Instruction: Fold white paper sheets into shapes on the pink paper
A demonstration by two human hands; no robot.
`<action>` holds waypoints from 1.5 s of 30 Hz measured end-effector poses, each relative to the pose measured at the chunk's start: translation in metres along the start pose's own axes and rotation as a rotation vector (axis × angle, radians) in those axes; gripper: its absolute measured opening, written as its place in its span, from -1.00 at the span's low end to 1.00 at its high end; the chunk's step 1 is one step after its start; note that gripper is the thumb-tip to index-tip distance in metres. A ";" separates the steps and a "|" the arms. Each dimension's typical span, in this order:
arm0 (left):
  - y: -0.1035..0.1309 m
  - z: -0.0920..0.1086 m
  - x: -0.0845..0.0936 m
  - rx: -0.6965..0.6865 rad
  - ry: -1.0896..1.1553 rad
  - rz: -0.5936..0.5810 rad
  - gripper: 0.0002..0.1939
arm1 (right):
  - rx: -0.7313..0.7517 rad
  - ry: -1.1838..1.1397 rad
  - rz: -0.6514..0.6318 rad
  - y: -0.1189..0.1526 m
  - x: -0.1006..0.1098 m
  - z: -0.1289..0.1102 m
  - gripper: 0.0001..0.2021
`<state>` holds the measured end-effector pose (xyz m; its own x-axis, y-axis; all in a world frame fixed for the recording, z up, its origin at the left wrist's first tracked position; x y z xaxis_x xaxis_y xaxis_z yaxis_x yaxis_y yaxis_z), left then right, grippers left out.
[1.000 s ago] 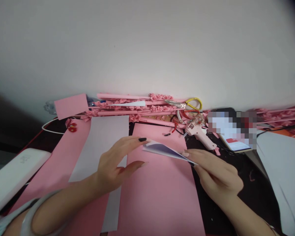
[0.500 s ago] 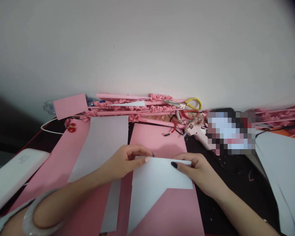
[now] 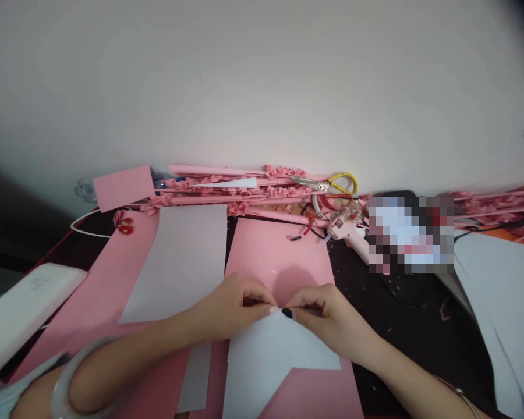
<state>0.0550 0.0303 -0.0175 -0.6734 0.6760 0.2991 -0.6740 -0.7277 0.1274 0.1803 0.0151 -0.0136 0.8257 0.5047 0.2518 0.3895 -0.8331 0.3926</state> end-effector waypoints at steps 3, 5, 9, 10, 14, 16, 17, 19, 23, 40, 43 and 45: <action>0.001 0.001 0.004 0.018 0.048 -0.009 -0.81 | 0.013 0.010 0.017 0.002 0.007 -0.003 -0.82; 0.002 0.001 0.011 0.024 0.033 0.008 -0.82 | 0.013 0.009 0.035 0.002 0.016 -0.003 -0.82; 0.002 -0.004 0.028 0.044 0.002 0.054 -0.81 | -0.014 -0.013 0.068 0.003 0.039 0.003 -0.80; 0.002 -0.006 0.033 0.047 0.017 0.074 -0.80 | -0.030 -0.035 0.080 0.003 0.045 0.005 -0.79; 0.003 -0.011 0.055 0.011 0.097 0.287 -0.76 | -0.097 -0.161 0.171 0.006 0.063 0.013 -0.76; 0.003 -0.009 0.055 -0.029 0.151 0.323 -0.73 | -0.098 -0.195 0.176 0.005 0.060 0.013 -0.76; 0.002 -0.007 0.050 -0.037 0.173 0.294 -0.71 | -0.090 -0.202 0.159 0.004 0.056 0.012 -0.76; 0.002 -0.004 0.035 -0.025 0.160 0.193 -0.70 | -0.072 -0.197 0.111 0.001 0.044 0.011 -0.76; 0.003 0.002 0.015 -0.013 0.034 0.098 -0.80 | -0.066 -0.175 -0.045 -0.003 0.019 0.009 -0.74; 0.009 0.009 0.038 -0.027 -0.071 0.228 -0.70 | -0.133 -0.128 -0.078 0.003 0.042 0.013 -0.77; 0.012 0.004 0.056 -0.011 -0.069 0.317 -0.72 | -0.233 -0.141 -0.029 0.006 0.061 0.024 -0.77; 0.016 0.004 0.070 -0.026 -0.077 0.424 -0.73 | -0.244 -0.178 0.063 0.006 0.076 0.029 -0.76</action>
<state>-0.0013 0.0652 0.0095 -0.8686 0.3060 0.3897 -0.3501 -0.9356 -0.0457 0.2572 0.0413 -0.0180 0.9120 0.3883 0.1323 0.2434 -0.7718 0.5874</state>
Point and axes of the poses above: each hand's wrist, its own y-axis away from the middle knuckle, its own x-axis out of the back of the hand, z = x × y, the point moved 7 cm from there along -y, towards the middle knuckle, and after that the axes turned 8 degrees about -x, right-handed, at the moved point
